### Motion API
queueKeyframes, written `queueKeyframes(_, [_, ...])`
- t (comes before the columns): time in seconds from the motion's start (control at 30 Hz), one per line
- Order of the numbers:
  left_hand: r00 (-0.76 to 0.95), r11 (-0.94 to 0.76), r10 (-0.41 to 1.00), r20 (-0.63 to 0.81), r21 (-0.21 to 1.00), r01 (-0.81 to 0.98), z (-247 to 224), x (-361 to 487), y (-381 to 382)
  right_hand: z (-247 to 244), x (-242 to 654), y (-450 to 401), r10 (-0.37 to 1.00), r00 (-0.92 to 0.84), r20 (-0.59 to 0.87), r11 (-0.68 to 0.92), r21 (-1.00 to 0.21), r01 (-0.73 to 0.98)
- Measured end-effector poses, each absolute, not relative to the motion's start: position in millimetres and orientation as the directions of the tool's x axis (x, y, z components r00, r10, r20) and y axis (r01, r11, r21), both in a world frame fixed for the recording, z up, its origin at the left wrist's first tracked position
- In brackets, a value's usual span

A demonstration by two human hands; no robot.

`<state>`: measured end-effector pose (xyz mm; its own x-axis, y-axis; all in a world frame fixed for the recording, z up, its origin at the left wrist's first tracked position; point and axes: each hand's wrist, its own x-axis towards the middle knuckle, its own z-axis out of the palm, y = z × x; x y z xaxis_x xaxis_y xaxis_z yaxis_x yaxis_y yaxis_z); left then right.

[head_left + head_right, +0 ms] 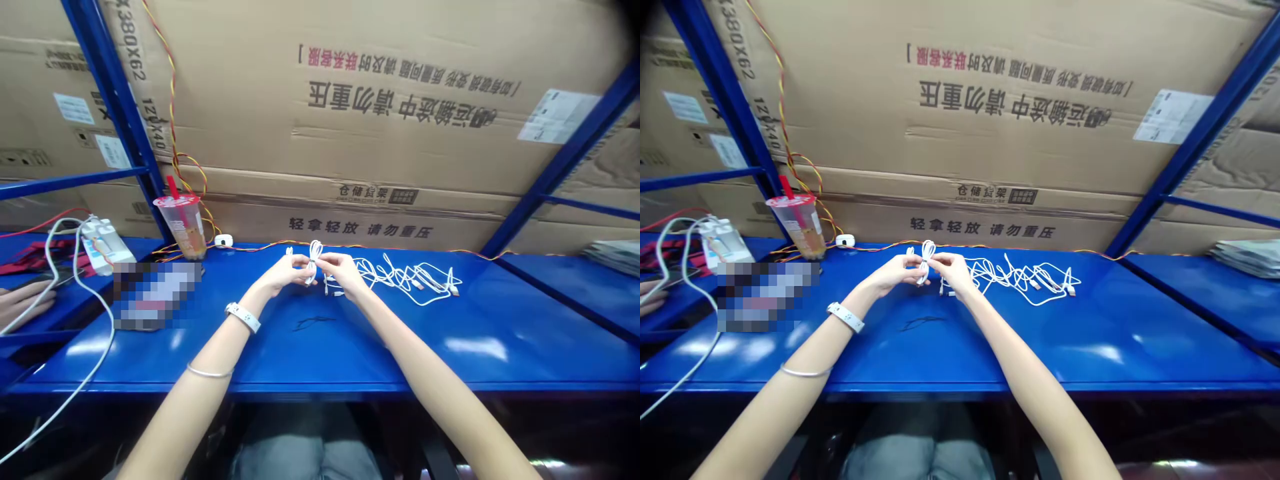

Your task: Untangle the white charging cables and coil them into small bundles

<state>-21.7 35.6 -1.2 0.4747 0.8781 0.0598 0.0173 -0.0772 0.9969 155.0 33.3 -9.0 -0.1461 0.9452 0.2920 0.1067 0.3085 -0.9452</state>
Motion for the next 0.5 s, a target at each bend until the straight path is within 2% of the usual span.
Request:
queueKeyframes(0.13, [0.445,-0.121,0.892,0.079,0.99,0.067,-0.7,-18.0,34.0,-10.9,155.2,35.1,0.945,-0.107,0.311,0.324,-0.934,0.152])
queueKeyframes(0.33, [0.377,-0.268,0.904,0.204,0.955,0.127,-3.5,-14.5,34.8,-10.4,156.8,36.5,0.926,-0.09,0.367,0.377,-0.908,0.184])
queueKeyframes(0.5, [0.383,-0.266,0.9,0.206,0.958,0.109,-2.8,-12.6,32.5,-9.2,156.6,35.1,0.914,-0.123,0.386,0.404,-0.893,0.198])
